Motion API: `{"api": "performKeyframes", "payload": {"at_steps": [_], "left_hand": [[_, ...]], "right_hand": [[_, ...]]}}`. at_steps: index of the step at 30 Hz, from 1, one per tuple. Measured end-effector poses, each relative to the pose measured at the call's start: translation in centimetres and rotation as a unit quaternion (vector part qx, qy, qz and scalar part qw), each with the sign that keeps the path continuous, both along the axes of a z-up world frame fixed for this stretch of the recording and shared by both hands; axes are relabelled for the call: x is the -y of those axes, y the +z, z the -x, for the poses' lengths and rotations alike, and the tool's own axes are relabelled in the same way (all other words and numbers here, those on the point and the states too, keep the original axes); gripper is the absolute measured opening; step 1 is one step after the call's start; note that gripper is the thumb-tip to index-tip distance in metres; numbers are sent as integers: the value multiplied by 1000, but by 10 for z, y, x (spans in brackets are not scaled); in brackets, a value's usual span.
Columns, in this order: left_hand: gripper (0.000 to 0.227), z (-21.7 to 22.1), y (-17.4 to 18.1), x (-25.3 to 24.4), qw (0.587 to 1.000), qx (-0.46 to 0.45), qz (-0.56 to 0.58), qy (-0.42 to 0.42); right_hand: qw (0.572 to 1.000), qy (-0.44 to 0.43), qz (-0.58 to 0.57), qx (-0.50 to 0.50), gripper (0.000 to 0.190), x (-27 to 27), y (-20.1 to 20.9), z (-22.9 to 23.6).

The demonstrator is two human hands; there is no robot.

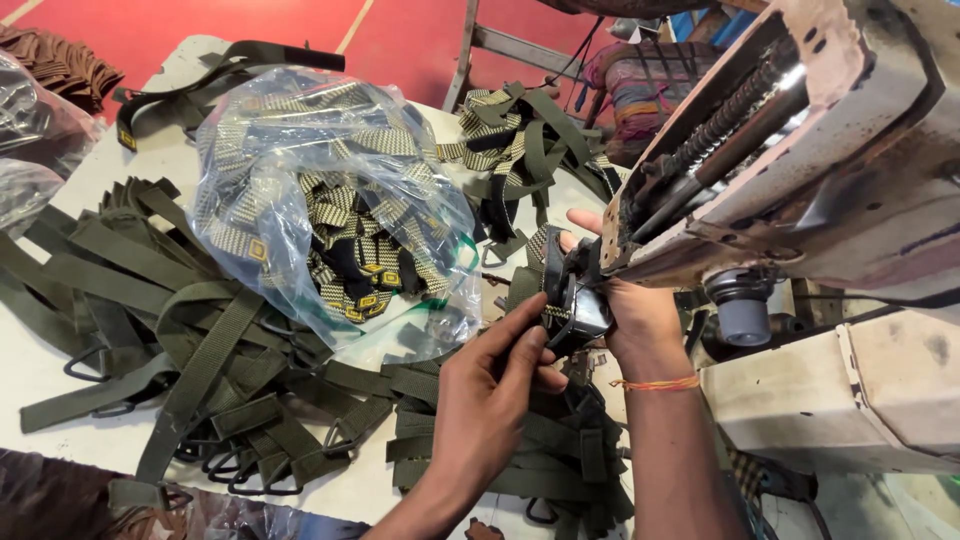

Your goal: Stitching and organizing nylon straps for shoe manufacturing using a heavy-duty sewing machine.

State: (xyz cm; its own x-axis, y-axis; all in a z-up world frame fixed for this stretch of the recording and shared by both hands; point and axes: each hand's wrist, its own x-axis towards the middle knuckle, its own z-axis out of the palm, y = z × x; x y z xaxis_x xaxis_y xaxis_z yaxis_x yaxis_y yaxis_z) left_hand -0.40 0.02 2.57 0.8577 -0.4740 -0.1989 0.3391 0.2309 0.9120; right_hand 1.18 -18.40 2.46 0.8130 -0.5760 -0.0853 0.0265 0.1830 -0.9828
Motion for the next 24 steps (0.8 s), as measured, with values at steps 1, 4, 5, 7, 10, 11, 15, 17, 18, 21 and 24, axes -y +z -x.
{"api": "performKeyframes", "payload": {"at_steps": [1,4,5,7,10,11,15,17,18,21,24], "left_hand": [[46,-2,1,-1,1000,11,-10,-11],[47,-8,12,-10,998,19,-18,-56],[47,-10,13,-14,998,20,-17,-57],[46,-12,15,-23,973,174,-150,-22],[28,-26,23,-24,892,381,-205,131],[28,-35,30,-21,892,382,-204,131],[34,-75,37,-3,879,406,-249,-16],[36,-94,24,9,899,360,-218,-123],[38,-102,15,15,908,335,-192,-160],[45,-115,-4,27,939,239,-108,-221],[49,-108,-1,19,961,157,-15,-229]], "right_hand": [[1000,-3,-6,2,40,1,-1,-1],[999,-13,32,-13,39,-7,11,-1],[999,-14,34,-12,39,-6,11,-1],[998,-17,49,-36,43,-4,10,-1],[994,0,106,-31,42,-3,10,-1],[994,0,106,-30,42,-3,10,-1],[998,-10,61,-16,51,5,1,-5],[1000,-23,15,-3,59,6,0,-6],[999,-26,20,4,57,4,2,-5],[999,-29,12,15,55,6,-3,-4],[998,-58,30,-14,51,2,-4,3]]}}
